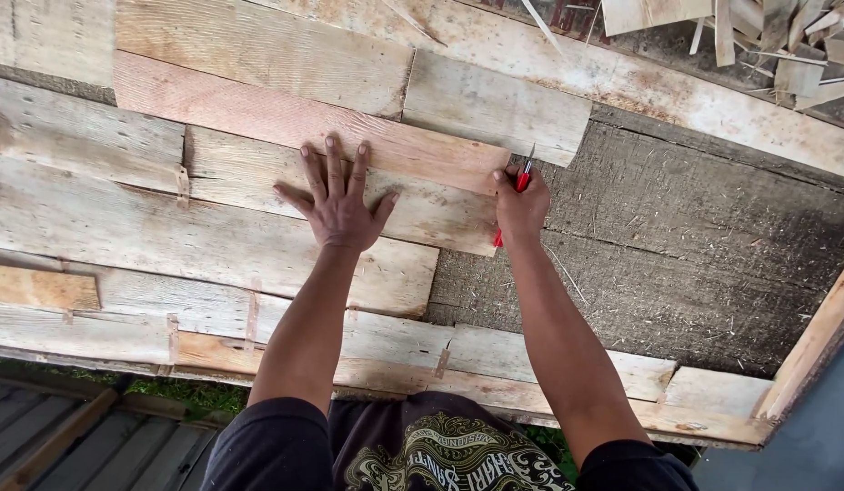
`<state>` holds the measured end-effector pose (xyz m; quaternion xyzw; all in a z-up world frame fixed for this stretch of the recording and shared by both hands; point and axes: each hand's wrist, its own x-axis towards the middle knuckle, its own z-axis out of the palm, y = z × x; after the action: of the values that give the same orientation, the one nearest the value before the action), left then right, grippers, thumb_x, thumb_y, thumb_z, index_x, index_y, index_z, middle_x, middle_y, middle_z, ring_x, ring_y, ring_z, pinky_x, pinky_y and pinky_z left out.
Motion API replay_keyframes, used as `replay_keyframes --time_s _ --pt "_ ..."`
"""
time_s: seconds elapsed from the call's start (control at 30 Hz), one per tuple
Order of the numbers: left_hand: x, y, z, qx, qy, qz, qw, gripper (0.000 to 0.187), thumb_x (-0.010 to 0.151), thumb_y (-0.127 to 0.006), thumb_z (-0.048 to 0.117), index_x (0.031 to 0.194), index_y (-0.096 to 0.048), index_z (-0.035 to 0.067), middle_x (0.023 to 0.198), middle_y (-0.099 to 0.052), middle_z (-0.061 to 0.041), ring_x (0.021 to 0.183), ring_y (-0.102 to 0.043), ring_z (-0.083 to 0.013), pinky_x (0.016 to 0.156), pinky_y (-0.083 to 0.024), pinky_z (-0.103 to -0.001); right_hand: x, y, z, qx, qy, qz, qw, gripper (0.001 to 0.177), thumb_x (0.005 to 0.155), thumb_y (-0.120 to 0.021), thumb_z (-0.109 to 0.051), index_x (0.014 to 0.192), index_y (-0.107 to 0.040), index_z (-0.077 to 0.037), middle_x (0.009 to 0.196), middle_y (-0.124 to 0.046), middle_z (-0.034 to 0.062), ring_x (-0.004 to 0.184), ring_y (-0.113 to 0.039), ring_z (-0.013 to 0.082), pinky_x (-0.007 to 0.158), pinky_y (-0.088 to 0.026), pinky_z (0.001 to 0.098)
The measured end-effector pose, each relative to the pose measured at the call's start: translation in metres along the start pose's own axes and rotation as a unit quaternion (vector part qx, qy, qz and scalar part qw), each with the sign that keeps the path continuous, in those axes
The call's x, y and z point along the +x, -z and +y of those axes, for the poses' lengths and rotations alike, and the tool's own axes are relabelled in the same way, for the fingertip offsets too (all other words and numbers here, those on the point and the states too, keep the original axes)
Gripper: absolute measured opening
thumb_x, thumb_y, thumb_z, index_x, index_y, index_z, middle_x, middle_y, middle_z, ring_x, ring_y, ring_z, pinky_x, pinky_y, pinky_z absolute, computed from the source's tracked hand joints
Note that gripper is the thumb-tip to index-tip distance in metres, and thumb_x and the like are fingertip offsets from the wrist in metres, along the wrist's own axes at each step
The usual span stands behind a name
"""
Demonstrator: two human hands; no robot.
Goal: Using a utility knife to score, cut, and fit thin wood strips onto a larger wooden surface to create a pattern.
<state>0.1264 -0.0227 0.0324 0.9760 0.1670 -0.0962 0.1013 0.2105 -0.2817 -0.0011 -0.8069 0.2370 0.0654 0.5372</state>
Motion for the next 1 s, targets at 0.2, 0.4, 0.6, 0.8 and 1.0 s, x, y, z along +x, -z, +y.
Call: replay_keyframes --time_s 0.2,0.4,0.6,0.8,1.0 --pt "0.000 -0.002 -0.001 -0.003 0.000 -0.002 1.000 0.095 0.088 -0.060 0.070 0.164 -0.010 0.044 0.175 -0.002 -0.007 0.156 0.007 -0.0457 0.105 0.003 -0.090 -0.004 -0.003 -0.010 -0.017 -0.008 0.022 1.000 0.016 0.086 -0.084 -0.012 0.093 -0.071 -0.011 0.078 -0.068 0.0043 0.068 -0.063 0.0129 0.064 -0.049 0.0285" --pt "0.000 0.005 0.001 0.004 0.010 -0.032 0.999 0.093 0.091 -0.056 0.072 0.165 -0.006 0.045 0.175 0.003 -0.005 0.157 0.010 -0.0441 0.106 0.003 -0.090 -0.009 -0.003 -0.017 -0.028 0.007 0.019 0.999 0.016 0.086 -0.084 -0.016 0.094 -0.071 -0.014 0.078 -0.068 0.0031 0.067 -0.062 0.0123 0.064 -0.049 0.0278" --pt "0.000 0.002 -0.001 -0.002 0.008 -0.026 1.000 0.093 0.090 -0.055 0.073 0.164 -0.007 0.045 0.175 0.001 -0.006 0.157 0.009 -0.0443 0.107 0.003 -0.089 -0.008 0.002 -0.012 0.017 0.006 -0.003 1.000 0.013 0.089 -0.082 -0.013 0.095 -0.071 -0.010 0.080 -0.067 0.0025 0.071 -0.059 0.0099 0.066 -0.048 0.0273" --pt "0.000 -0.001 -0.001 0.002 0.007 -0.017 1.000 0.096 0.088 -0.061 0.069 0.164 -0.007 0.045 0.175 0.001 -0.005 0.156 0.008 -0.0450 0.107 0.002 -0.090 0.002 0.006 -0.002 0.022 0.005 -0.018 1.000 0.010 0.089 -0.080 -0.013 0.092 -0.070 -0.012 0.072 -0.063 -0.0004 0.060 -0.059 0.0082 0.057 -0.046 0.0229" --pt "0.000 -0.003 -0.003 -0.004 0.002 -0.004 1.000 0.098 0.087 -0.063 0.069 0.164 -0.009 0.044 0.175 -0.002 -0.007 0.156 0.006 -0.0458 0.106 0.002 -0.090 0.011 0.008 0.002 -0.134 0.028 -0.027 0.990 0.018 0.085 -0.083 -0.027 0.092 -0.072 -0.015 0.073 -0.069 0.0028 0.063 -0.065 0.0145 0.060 -0.050 0.0318"
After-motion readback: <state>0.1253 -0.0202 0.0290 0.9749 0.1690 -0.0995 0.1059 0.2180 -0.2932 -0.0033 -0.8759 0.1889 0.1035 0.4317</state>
